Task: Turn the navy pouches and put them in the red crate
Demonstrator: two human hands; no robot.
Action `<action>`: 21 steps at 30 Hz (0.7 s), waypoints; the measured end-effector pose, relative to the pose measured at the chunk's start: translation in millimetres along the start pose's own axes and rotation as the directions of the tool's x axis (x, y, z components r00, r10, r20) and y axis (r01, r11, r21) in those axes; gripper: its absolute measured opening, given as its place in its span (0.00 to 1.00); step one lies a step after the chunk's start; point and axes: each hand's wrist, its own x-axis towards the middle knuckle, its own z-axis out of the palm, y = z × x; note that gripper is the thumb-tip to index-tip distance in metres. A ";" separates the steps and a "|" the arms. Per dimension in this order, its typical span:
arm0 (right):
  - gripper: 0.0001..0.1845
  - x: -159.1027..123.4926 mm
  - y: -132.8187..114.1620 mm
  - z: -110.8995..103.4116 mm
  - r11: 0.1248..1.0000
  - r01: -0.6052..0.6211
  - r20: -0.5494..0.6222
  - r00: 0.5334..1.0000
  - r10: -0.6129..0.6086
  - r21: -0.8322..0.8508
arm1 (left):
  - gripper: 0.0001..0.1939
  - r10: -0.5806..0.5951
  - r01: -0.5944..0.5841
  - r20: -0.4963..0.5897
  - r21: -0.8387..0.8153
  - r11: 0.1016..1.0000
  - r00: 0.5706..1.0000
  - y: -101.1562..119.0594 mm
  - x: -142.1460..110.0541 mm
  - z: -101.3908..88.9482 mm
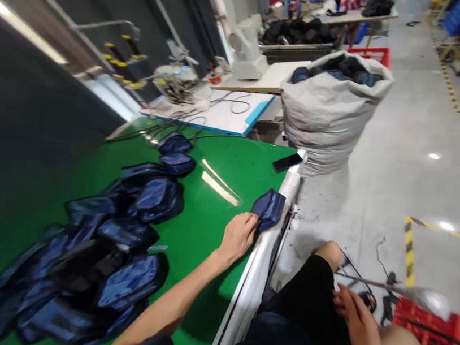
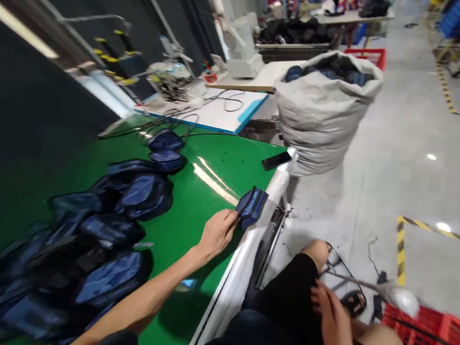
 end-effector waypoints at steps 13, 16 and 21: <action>0.23 -22.2 -26.4 -24.5 0.915 0.172 -0.368 0.876 -0.312 -0.365 | 0.14 0.400 0.053 0.339 -0.815 0.577 0.852 225.0 -20.1 21.4; 0.22 -37.8 -17.4 -35.6 0.870 0.213 -0.348 0.854 -0.387 -0.445 | 0.21 0.367 0.311 0.562 -0.773 0.553 0.741 248.7 -7.4 10.9; 0.20 -50.4 -8.4 -49.9 0.888 0.161 -0.363 0.870 -0.333 -0.430 | 0.23 0.368 0.351 0.634 -0.723 0.596 0.680 281.1 4.8 -0.6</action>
